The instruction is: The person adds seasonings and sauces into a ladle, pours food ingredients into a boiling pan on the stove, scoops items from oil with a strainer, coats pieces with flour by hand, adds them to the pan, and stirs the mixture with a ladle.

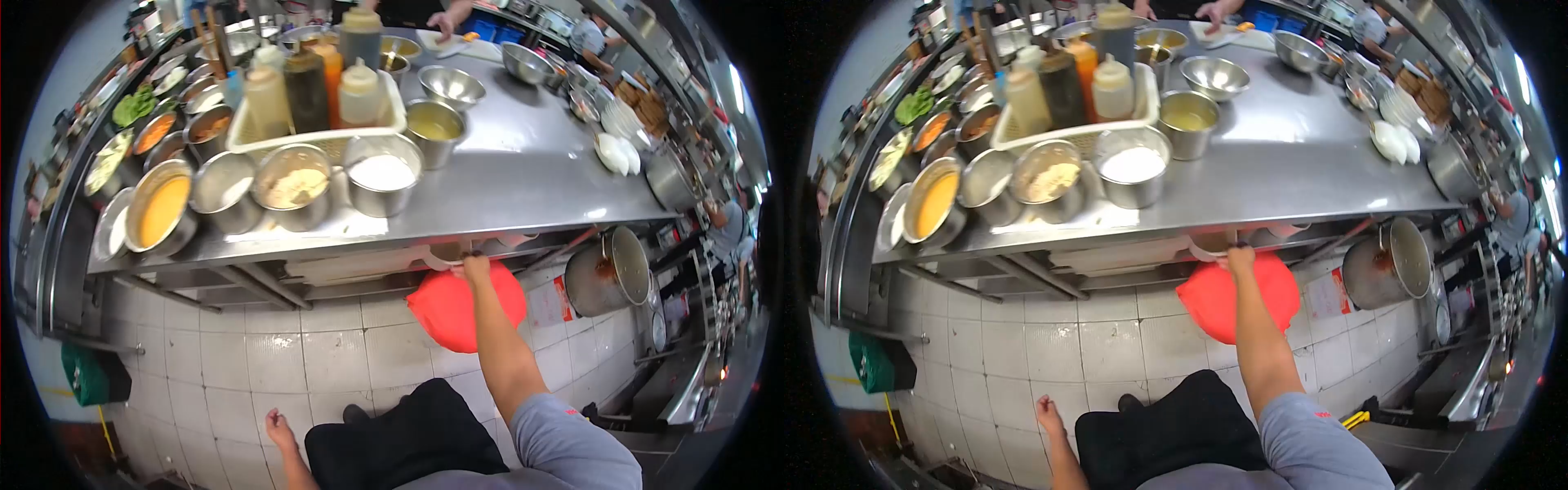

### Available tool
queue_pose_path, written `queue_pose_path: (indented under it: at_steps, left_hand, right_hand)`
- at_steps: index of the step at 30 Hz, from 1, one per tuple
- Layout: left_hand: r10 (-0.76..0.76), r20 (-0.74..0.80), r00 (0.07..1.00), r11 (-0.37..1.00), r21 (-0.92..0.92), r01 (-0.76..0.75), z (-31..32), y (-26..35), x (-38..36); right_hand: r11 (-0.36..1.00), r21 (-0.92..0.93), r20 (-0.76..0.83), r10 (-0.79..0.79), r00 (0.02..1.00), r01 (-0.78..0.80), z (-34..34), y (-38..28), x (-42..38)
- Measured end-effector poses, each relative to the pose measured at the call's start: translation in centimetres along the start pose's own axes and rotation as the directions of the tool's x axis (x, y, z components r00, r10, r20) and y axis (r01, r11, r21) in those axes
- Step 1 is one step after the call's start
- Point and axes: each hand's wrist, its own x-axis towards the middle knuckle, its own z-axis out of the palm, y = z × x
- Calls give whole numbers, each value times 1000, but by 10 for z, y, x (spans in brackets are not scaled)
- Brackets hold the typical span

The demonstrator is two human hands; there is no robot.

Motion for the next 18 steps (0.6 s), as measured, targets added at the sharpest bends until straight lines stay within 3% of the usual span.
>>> queue_pose_path:
  at_steps: [2, 4, 5, 6, 8, 10, 12, 15, 16, 17, 18]
  left_hand:
    - [-94, 84, 992, 984, -146, 106, -3, 23, -43]
    - [-208, 253, 945, 951, -175, 256, -2, 83, -84]
    - [-272, 422, 865, 896, -218, 388, -5, 126, -98]
    - [-312, 481, 819, 866, -211, 454, -7, 182, -113]
    - [-214, 656, 724, 770, -343, 539, -5, 236, -132]
    - [-64, 749, 659, 782, -372, 499, 1, 268, -142]
    - [-12, 783, 621, 712, -430, 555, -1, 308, -148]
    - [12, 706, 708, 571, -586, 575, -17, 329, -153]
    - [-1, 667, 745, 562, -616, 552, -31, 334, -152]
    - [-37, 630, 776, 471, -674, 569, -47, 339, -153]
    - [-70, 596, 800, 375, -727, 575, -60, 343, -155]
  right_hand:
    - [997, -71, -61, -36, 997, 32, -20, 9, -31]
    - [992, -121, -42, -26, 999, 21, -47, 7, -80]
    - [979, -205, 16, -15, 1000, 18, -57, 1, -105]
    - [958, -286, 75, 8, 997, 14, -65, -4, -133]
    - [931, -364, 200, 36, 979, 40, -72, -8, -179]
    - [920, -390, 332, 110, 937, 30, -56, -41, -232]
    - [907, -420, 477, 186, 859, 37, -27, -68, -284]
    - [904, -392, 691, 166, 704, 171, 21, -107, -342]
    - [786, -478, 741, 121, 661, 392, 37, -126, -361]
    - [620, -517, 789, 78, 609, 590, 51, -142, -376]
    - [563, -532, 819, 153, 553, 633, 63, -153, -384]
